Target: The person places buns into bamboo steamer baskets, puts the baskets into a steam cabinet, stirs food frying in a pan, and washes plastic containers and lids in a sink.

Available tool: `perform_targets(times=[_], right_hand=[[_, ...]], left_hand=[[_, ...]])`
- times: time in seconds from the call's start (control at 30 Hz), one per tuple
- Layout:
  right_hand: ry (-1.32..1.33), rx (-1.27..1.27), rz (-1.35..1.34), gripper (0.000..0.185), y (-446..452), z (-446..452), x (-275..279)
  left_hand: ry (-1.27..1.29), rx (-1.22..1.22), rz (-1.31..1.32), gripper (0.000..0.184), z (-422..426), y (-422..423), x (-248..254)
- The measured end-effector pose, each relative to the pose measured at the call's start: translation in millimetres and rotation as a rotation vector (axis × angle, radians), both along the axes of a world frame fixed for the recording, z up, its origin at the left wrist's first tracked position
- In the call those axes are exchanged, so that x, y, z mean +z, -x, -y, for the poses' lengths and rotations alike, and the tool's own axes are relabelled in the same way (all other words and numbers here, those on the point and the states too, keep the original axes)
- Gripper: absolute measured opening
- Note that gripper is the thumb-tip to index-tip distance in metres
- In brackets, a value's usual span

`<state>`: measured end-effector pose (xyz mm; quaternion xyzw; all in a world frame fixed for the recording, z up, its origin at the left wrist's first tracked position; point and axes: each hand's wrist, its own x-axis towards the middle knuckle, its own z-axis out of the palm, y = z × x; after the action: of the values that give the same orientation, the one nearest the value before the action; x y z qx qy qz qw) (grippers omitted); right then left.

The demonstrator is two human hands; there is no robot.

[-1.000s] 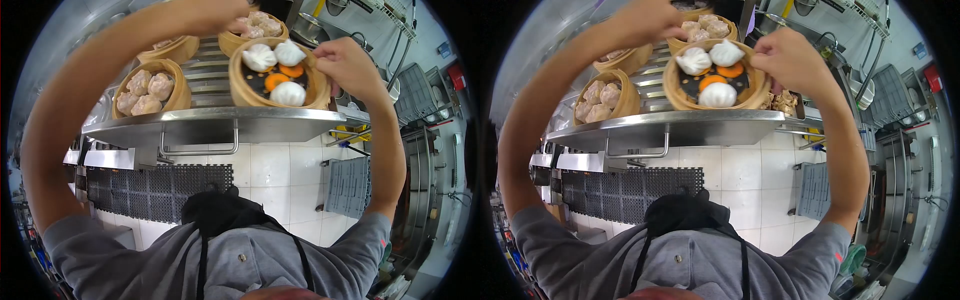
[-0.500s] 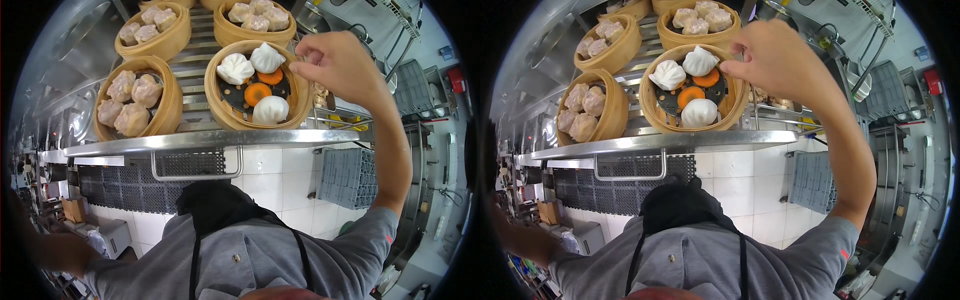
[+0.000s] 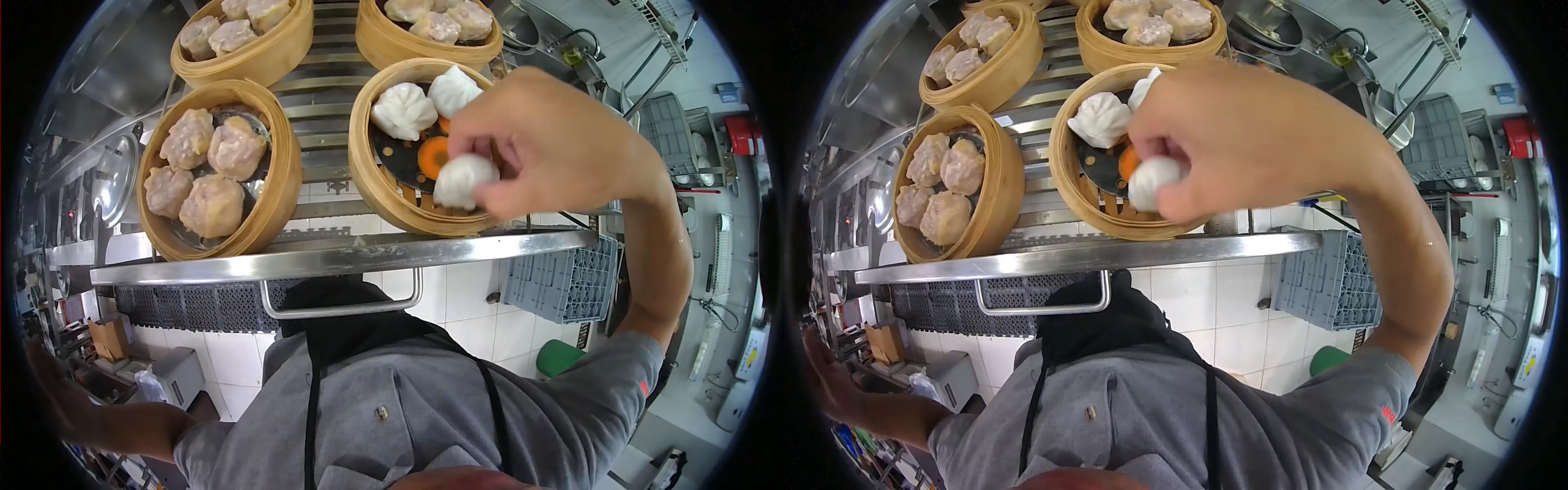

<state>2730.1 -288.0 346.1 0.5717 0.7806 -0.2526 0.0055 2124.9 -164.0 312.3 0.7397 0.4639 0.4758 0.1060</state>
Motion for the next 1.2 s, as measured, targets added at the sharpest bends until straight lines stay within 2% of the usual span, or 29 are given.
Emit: perform_targets(times=[0.07,0.1,0.17,0.23,0.27,0.33,0.4,0.43,0.5,0.53,0.6,0.7,0.77,0.9,0.97,1.1,1.2], right_hand=[[-0.098,-0.061,0.013,0.021,-3,-1,3],[-0.098,-0.061,0.013,0.021,-2,-2,1],[-0.224,-0.102,0.028,0.025,1,-2,-6],[-0.224,-0.098,-0.001,0.026,0,-1,-6],[-0.226,-0.095,-0.029,0.027,0,-1,-6],[-0.270,-0.081,-0.101,0.028,-8,1,-17],[-0.326,-0.052,-0.167,0.029,-8,3,-18],[-0.308,-0.093,-0.155,0.025,-6,6,-15],[-0.301,-0.134,-0.143,0.023,-5,13,-11],[-0.358,-0.202,-0.122,0.023,-5,18,-9],[-0.426,-0.273,-0.099,0.023,-14,30,-6],[-0.570,-0.404,-0.156,0.024,-36,55,-3],[-0.632,-0.592,-0.372,0.019,-48,77,-3],[-0.633,-0.764,-0.429,0.017,-75,119,-17],[-0.634,-0.918,-0.437,0.016,-86,136,-35],[-0.636,-0.980,-0.485,0.015,-101,170,-72],[-0.622,-1.034,-0.486,0.016,-108,200,-102]], left_hand=[[-0.026,0.007,0.096,0.041,12,-47,-4],[-0.036,0.284,-0.072,0.043,22,-80,-5],[-0.045,0.563,-0.239,0.044,40,-125,-19],[-0.400,0.192,-0.022,0.040,51,-148,-38],[-0.357,-0.181,-0.141,0.035,53,-141,-36],[-0.485,-0.582,-0.241,0.026,69,-164,-44],[-0.674,-0.715,-0.252,0.022,87,-249,-48],[-0.673,-0.826,-0.284,0.023,90,-270,-47],[-0.669,-0.803,-0.481,0.023,97,-294,-45],[-0.678,-0.802,-0.484,0.023,97,-301,-49],[-0.911,-0.672,-0.495,0.020,97,-314,-63],[-0.942,-0.572,-0.415,0.016,100,-323,-70],[-0.913,-0.589,-0.436,0.015,101,-322,-69],[-0.808,-0.522,-0.489,0.018,103,-323,-65],[-0.772,-0.536,-0.427,0.021,94,-331,-64],[-0.704,-0.550,-0.369,0.034,71,-350,-61],[-0.728,-0.488,-0.371,0.033,42,-367,-65]])
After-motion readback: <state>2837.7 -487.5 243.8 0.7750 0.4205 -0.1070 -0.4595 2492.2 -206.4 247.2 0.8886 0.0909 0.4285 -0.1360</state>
